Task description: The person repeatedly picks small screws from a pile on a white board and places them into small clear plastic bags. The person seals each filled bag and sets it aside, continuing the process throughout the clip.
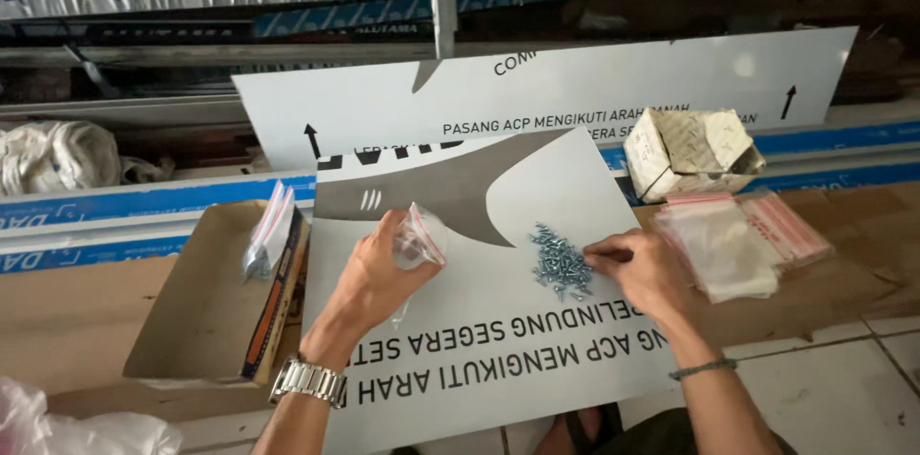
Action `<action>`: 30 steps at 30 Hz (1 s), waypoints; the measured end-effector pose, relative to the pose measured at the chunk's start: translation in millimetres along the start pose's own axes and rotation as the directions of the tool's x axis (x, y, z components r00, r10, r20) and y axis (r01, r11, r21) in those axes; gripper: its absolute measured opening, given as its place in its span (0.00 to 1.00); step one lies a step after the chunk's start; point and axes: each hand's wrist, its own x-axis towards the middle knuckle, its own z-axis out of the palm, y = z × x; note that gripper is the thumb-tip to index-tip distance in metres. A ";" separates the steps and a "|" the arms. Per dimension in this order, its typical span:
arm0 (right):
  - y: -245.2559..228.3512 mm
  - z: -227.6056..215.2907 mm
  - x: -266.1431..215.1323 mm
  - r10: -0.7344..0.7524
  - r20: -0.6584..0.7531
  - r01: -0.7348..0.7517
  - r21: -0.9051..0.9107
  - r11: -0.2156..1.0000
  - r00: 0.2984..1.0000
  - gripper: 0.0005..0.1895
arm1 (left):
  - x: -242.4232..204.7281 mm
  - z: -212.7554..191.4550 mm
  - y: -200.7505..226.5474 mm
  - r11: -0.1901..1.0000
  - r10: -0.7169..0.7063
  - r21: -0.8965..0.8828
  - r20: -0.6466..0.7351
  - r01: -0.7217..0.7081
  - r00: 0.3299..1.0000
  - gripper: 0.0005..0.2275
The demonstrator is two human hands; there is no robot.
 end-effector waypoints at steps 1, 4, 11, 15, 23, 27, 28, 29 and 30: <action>2.9 1.9 2.0 0.004 -0.003 -0.004 0.002 1.000 1.000 0.09 | 0.0 -1.1 0.6 1.000 0.003 0.002 0.003 -0.003 1.000 0.28; 12.7 8.1 8.7 -0.024 -0.024 0.024 0.010 1.000 0.999 0.09 | 0.6 -2.8 0.5 1.000 -0.009 -0.016 0.017 0.009 1.000 0.27; 18.5 7.8 8.7 -0.018 -0.025 0.019 0.044 0.999 1.000 0.07 | 0.8 -2.5 5.6 1.000 -0.028 -0.001 -0.007 0.028 1.000 0.27; 11.2 2.2 1.8 0.006 -0.013 -0.004 0.144 0.990 1.000 0.07 | 1.4 -0.3 3.5 1.000 -0.018 0.021 -0.022 0.018 1.000 0.27; -19.7 -0.9 17.0 0.030 -0.070 -0.002 0.366 0.931 0.997 0.06 | 1.2 1.2 0.3 0.999 -0.039 -0.031 -0.030 0.039 0.999 0.27; -87.6 9.7 19.3 -0.147 -0.108 0.181 0.487 0.854 0.983 0.08 | -0.3 1.4 -3.9 0.998 -0.015 -0.068 -0.030 0.013 0.999 0.29; -108.5 9.7 11.0 -0.170 -0.088 0.191 0.492 0.849 0.981 0.08 | -1.1 0.8 -4.1 0.997 -0.037 -0.065 -0.051 0.034 0.998 0.29; -129.3 9.7 2.2 -0.184 -0.066 0.194 0.459 0.867 0.981 0.08 | -1.6 -0.2 -4.7 0.997 -0.034 -0.073 -0.028 0.032 0.999 0.29; -151.1 9.9 -7.7 -0.200 -0.042 0.198 0.429 0.882 0.979 0.08 | -2.6 -3.0 -5.8 0.996 -0.033 -0.078 -0.007 0.033 0.999 0.29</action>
